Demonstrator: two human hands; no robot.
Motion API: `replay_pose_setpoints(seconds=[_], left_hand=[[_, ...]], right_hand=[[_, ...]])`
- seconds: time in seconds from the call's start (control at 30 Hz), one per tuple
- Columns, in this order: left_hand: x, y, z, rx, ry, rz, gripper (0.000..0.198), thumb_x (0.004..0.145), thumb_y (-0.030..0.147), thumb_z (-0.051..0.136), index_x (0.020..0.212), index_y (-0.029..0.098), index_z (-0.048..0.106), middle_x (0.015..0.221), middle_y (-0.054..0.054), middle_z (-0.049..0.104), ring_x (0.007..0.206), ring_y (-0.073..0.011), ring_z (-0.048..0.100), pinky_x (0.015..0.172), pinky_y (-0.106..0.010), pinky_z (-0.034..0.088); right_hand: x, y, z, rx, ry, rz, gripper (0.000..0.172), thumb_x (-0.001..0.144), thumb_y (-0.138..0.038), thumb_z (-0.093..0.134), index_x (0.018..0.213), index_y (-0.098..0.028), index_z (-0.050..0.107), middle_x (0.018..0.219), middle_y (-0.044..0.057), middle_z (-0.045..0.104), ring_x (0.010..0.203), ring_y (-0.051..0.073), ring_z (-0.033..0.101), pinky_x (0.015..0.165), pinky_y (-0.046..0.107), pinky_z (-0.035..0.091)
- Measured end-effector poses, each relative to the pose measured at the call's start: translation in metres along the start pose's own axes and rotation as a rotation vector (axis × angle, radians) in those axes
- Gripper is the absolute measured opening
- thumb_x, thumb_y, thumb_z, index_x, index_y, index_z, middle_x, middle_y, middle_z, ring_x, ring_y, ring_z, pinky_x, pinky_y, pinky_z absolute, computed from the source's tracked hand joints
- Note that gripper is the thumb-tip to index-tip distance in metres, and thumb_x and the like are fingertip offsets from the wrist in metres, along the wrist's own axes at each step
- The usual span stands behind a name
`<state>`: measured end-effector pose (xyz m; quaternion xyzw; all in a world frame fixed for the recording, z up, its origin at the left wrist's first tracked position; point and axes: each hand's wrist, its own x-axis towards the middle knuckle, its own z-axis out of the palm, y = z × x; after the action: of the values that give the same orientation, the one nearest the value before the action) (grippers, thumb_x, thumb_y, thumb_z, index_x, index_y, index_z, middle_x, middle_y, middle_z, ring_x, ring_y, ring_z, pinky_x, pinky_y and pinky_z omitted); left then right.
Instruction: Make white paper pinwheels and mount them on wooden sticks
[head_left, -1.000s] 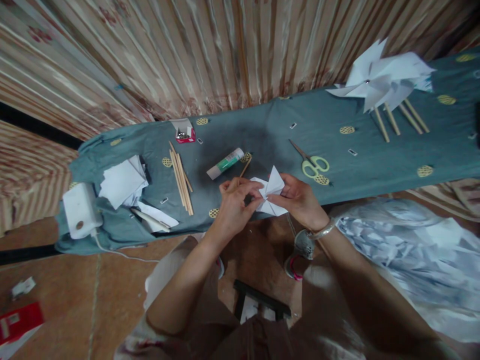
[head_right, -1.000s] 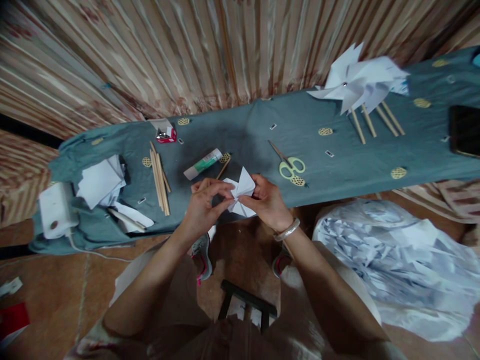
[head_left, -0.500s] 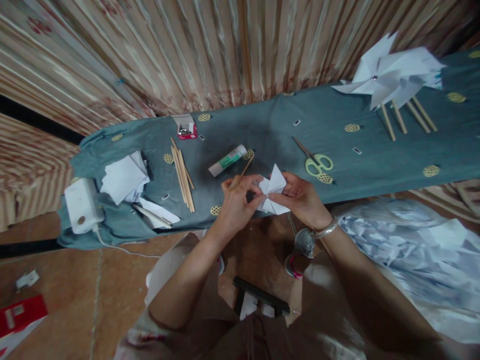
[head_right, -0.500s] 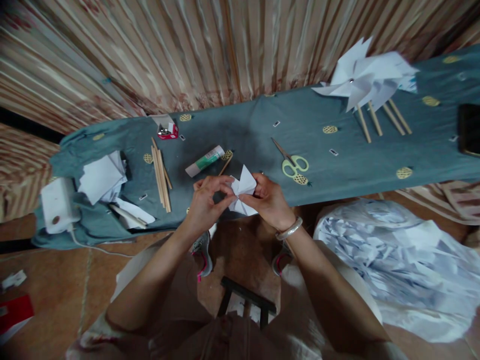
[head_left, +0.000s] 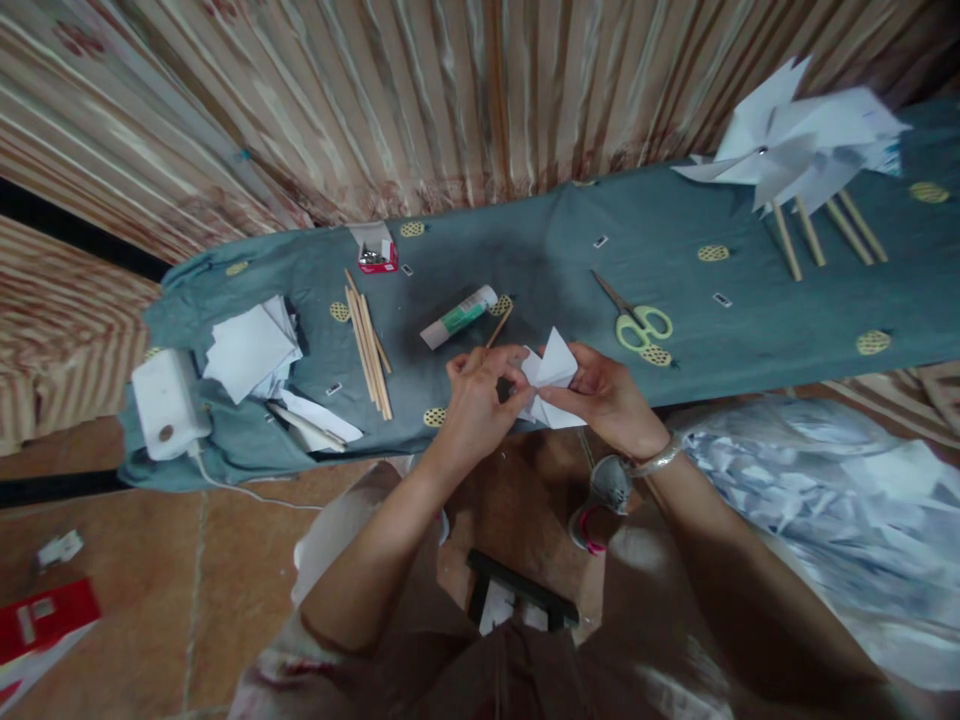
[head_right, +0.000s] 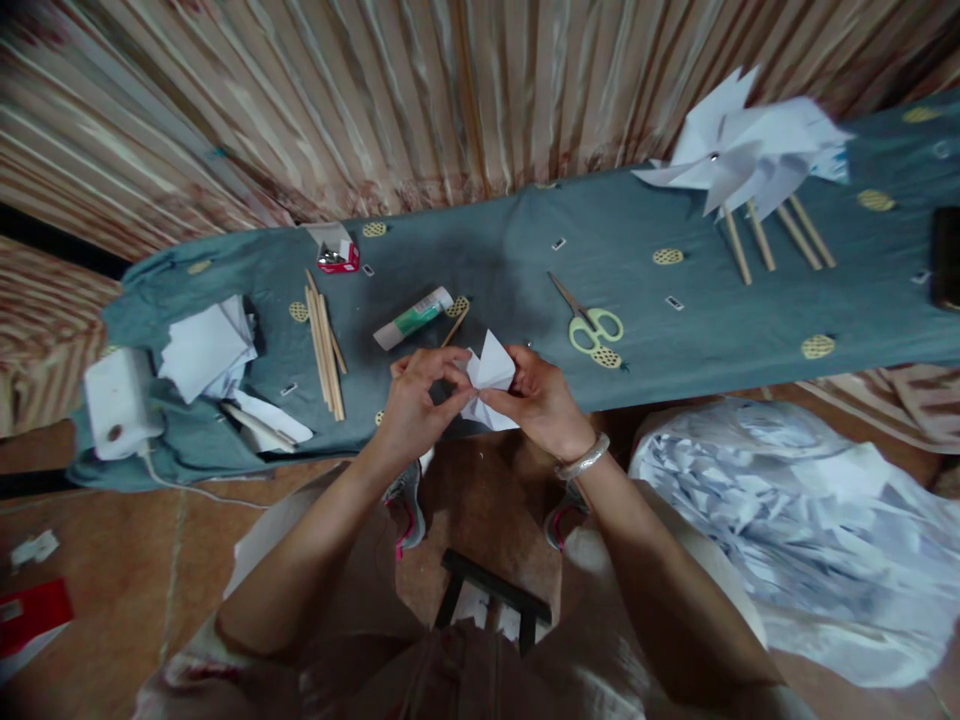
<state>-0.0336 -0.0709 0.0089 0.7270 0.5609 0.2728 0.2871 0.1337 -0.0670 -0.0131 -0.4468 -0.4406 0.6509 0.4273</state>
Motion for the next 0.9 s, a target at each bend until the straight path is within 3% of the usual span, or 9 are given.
replay_pose_setpoints(seconds=[0.23, 0.33, 0.5, 0.63, 0.8, 0.9], left_hand=[[-0.001, 0.000, 0.002, 0.008, -0.002, 0.007, 0.032, 0.080, 0.018, 0.064, 0.111, 0.022, 0.056, 0.080, 0.003, 0.072, 0.101, -0.0208, 0.059, 0.094, -0.038, 0.028], [-0.001, 0.002, 0.001, 0.019, 0.006, 0.017, 0.031, 0.081, 0.021, 0.066, 0.111, 0.023, 0.057, 0.089, 0.002, 0.072, 0.102, -0.0210, 0.058, 0.095, -0.039, 0.029], [-0.002, 0.002, -0.004, -0.043, 0.191, 0.024, 0.042, 0.073, 0.031, 0.075, 0.110, 0.023, 0.058, 0.116, -0.005, 0.064, 0.113, -0.0242, 0.053, 0.097, -0.039, 0.034], [-0.001, -0.005, 0.003, -0.375, 0.289, -0.139, 0.064, 0.063, 0.039, 0.080, 0.119, 0.022, 0.054, 0.122, -0.008, 0.061, 0.112, -0.0244, 0.055, 0.095, -0.039, 0.040], [0.002, -0.003, 0.020, -0.941, 0.009, -0.355, 0.048, 0.058, 0.044, 0.080, 0.096, 0.017, 0.068, 0.097, -0.007, 0.070, 0.090, -0.0197, 0.062, 0.081, -0.032, 0.047], [0.004, 0.002, 0.025, -1.057, 0.022, -0.396, 0.039, 0.053, 0.043, 0.083, 0.078, 0.017, 0.069, 0.080, -0.002, 0.069, 0.076, -0.0152, 0.060, 0.076, -0.029, 0.047]], right_hand=[[-0.001, 0.000, 0.002, -0.036, -0.003, -0.010, 0.043, 0.065, -0.033, 0.081, 0.100, -0.021, 0.059, 0.087, 0.001, 0.069, 0.076, 0.018, 0.065, 0.071, 0.032, 0.053], [-0.001, -0.001, 0.003, -0.009, 0.024, 0.012, 0.043, 0.063, -0.034, 0.081, 0.098, -0.021, 0.060, 0.083, 0.000, 0.070, 0.071, 0.017, 0.065, 0.066, 0.031, 0.053], [0.004, -0.007, 0.002, 0.105, 0.168, 0.029, 0.039, 0.056, -0.034, 0.085, 0.087, -0.022, 0.063, 0.072, -0.002, 0.071, 0.059, 0.016, 0.063, 0.057, 0.029, 0.052], [0.007, -0.015, 0.001, 0.178, 0.219, 0.039, 0.039, 0.055, -0.033, 0.085, 0.086, -0.022, 0.064, 0.069, -0.002, 0.071, 0.054, 0.015, 0.061, 0.053, 0.029, 0.052], [0.006, -0.016, 0.008, 0.166, 0.213, 0.031, 0.042, 0.054, -0.032, 0.084, 0.088, -0.020, 0.063, 0.069, -0.002, 0.071, 0.052, 0.013, 0.059, 0.050, 0.025, 0.047], [0.006, -0.013, 0.011, 0.162, 0.198, 0.033, 0.039, 0.055, -0.031, 0.083, 0.085, -0.020, 0.061, 0.069, -0.003, 0.072, 0.053, 0.013, 0.060, 0.050, 0.024, 0.046]])
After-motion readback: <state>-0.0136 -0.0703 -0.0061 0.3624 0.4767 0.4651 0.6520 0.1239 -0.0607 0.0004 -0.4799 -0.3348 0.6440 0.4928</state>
